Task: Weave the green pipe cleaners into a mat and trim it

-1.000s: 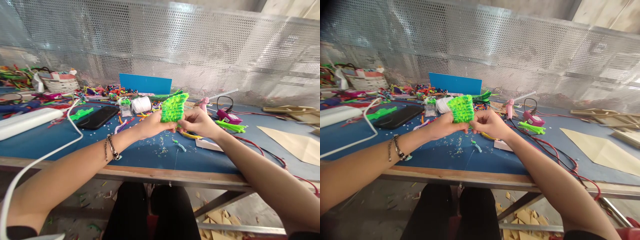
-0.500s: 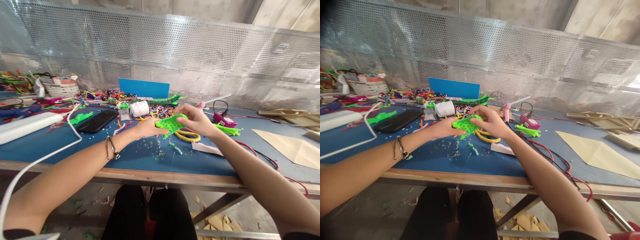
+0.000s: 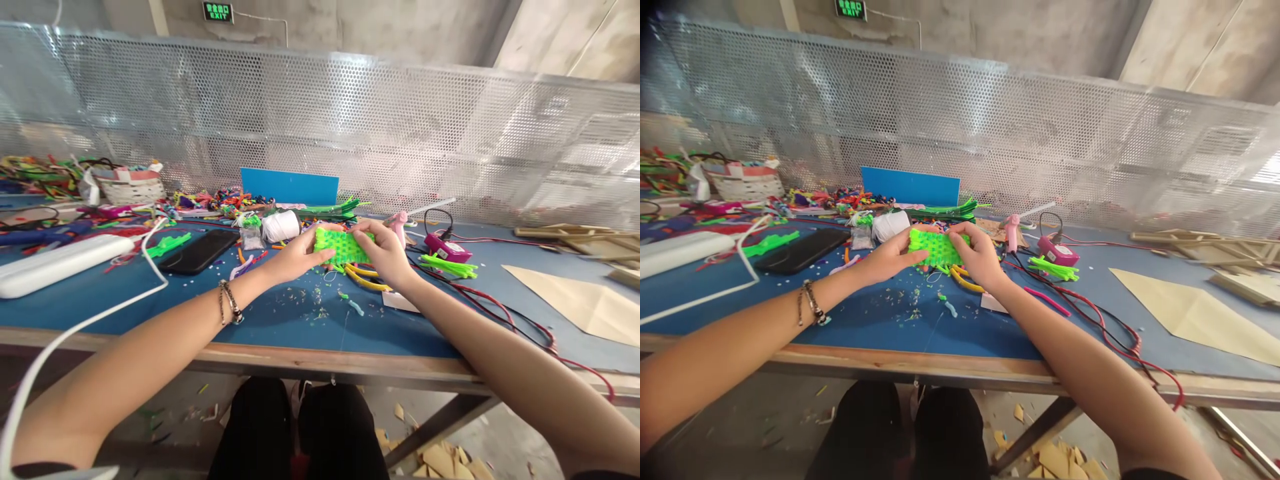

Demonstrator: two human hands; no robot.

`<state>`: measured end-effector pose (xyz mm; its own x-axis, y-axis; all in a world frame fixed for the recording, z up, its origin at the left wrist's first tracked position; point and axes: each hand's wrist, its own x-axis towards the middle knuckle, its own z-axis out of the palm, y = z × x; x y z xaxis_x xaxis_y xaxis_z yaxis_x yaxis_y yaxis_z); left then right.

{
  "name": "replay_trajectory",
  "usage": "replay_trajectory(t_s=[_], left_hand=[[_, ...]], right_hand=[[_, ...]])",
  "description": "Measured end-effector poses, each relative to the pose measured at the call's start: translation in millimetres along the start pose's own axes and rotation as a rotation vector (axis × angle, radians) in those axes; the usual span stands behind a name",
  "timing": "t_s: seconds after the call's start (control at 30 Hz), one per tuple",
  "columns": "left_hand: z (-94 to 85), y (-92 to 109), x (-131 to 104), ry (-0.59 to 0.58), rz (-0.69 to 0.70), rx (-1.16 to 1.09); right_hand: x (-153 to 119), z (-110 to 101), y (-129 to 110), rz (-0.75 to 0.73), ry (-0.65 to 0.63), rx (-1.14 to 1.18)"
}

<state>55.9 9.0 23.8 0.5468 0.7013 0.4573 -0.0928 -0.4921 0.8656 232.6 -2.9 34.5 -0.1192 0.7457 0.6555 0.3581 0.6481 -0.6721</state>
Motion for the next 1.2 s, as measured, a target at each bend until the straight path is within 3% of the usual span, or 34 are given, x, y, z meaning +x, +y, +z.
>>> replay_trajectory(t_s=[0.17,0.27,0.43,0.5,0.63,0.77,0.9,0.97,1.1,1.2], left_hand=[[-6.8,-3.5,2.6,0.017,0.056,-0.093],[-11.0,-3.4,3.9,0.091,0.012,-0.007],[-15.5,-0.5,5.4,0.353,-0.085,0.249],[-16.2,-0.2,5.2,0.388,-0.101,0.324],[-13.8,-0.4,2.8,0.287,-0.082,0.290],[-5.6,-0.8,-0.3,0.165,-0.085,0.170],[2.4,-3.6,-2.2,0.211,-0.121,0.149],[4.6,-3.6,-3.6,0.223,-0.126,0.152],[8.4,2.4,-8.7,0.074,-0.142,0.241],[11.9,6.0,-10.3,0.057,-0.137,0.357]], right_hand=[[-0.8,-1.0,-0.1,0.182,-0.137,0.356],[-3.2,-2.7,-2.8,0.071,-0.230,0.283],[-5.8,-7.6,-7.4,-0.118,-0.547,0.097],[-5.1,-9.9,-7.0,-0.156,-0.601,-0.001],[-0.1,-14.6,-1.4,-0.213,-0.596,0.034],[3.6,-14.4,1.3,-0.165,-0.558,0.182],[1.5,-7.3,-2.4,-0.026,-0.538,0.260],[0.2,-3.9,-3.5,0.046,-0.493,0.273],[-1.4,0.2,-2.2,0.089,-0.342,0.174],[-3.8,3.6,-1.3,0.116,-0.275,0.121]])
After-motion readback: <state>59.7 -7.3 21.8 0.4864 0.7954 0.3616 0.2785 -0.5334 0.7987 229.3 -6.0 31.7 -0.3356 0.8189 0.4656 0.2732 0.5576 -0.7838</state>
